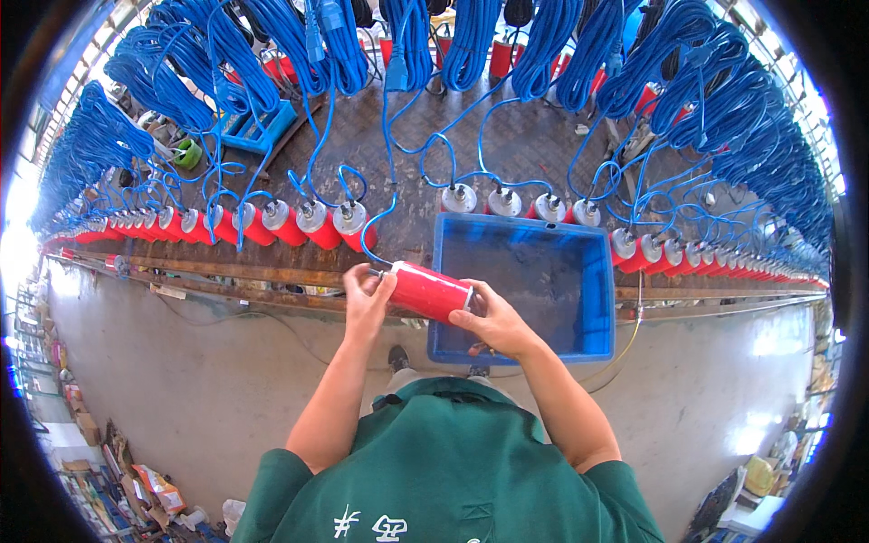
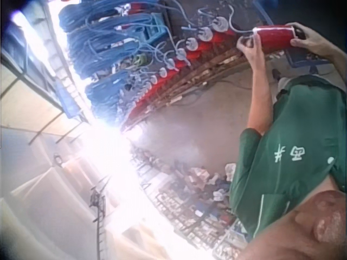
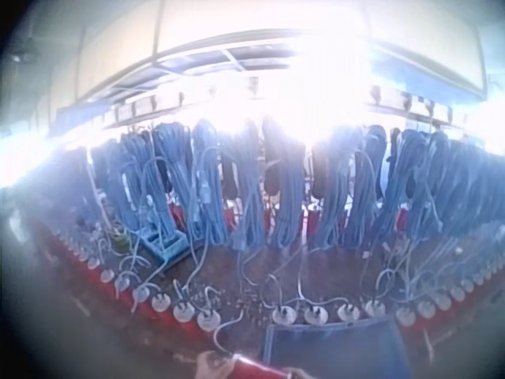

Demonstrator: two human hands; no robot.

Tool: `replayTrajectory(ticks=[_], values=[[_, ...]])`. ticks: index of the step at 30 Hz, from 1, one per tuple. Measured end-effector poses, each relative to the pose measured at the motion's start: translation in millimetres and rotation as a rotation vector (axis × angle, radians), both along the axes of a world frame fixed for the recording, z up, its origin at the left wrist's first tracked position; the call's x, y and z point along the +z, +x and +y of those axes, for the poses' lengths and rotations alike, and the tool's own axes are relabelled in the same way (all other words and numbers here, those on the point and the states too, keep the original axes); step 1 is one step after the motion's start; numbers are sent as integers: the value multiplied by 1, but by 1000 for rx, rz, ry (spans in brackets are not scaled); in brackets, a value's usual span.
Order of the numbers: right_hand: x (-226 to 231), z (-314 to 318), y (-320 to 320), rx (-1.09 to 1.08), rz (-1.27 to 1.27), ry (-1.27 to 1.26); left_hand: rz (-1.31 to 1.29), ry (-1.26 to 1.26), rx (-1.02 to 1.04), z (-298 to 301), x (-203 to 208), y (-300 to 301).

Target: The person picks up red cylindrical canisters from a workbench, immerses them in a blue bin of water, and applies air with a nozzle to the valve assembly.

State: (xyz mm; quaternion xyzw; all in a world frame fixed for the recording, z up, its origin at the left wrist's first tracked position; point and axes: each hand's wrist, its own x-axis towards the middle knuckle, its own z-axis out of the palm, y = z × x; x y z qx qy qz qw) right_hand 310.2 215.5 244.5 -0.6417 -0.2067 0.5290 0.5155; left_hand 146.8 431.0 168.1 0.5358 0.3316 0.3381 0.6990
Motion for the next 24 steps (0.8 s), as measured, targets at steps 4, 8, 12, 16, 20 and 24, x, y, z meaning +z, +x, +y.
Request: replayTrajectory(ticks=[4, 8, 12, 16, 20, 24], values=[[5, 0, 3, 62, -59, -18, 16, -319, -482, -7, 14, 0], [0, -5, 4, 12, -133, -26, -37, -375, -362, -17, 34, 14], [19, -36, 7, -187, -179, -74, 55, -142, -61, 9, 59, 11], [29, -87, 14, -374, -121, -102, 269, 488, -39, 53, 67, 36], [30, -124, 13, -488, -97, -110, 559, 955, 53, 64, 53, 81], [33, -146, 9, -566, -114, -109, 690, 954, -38, 62, 21, 119]])
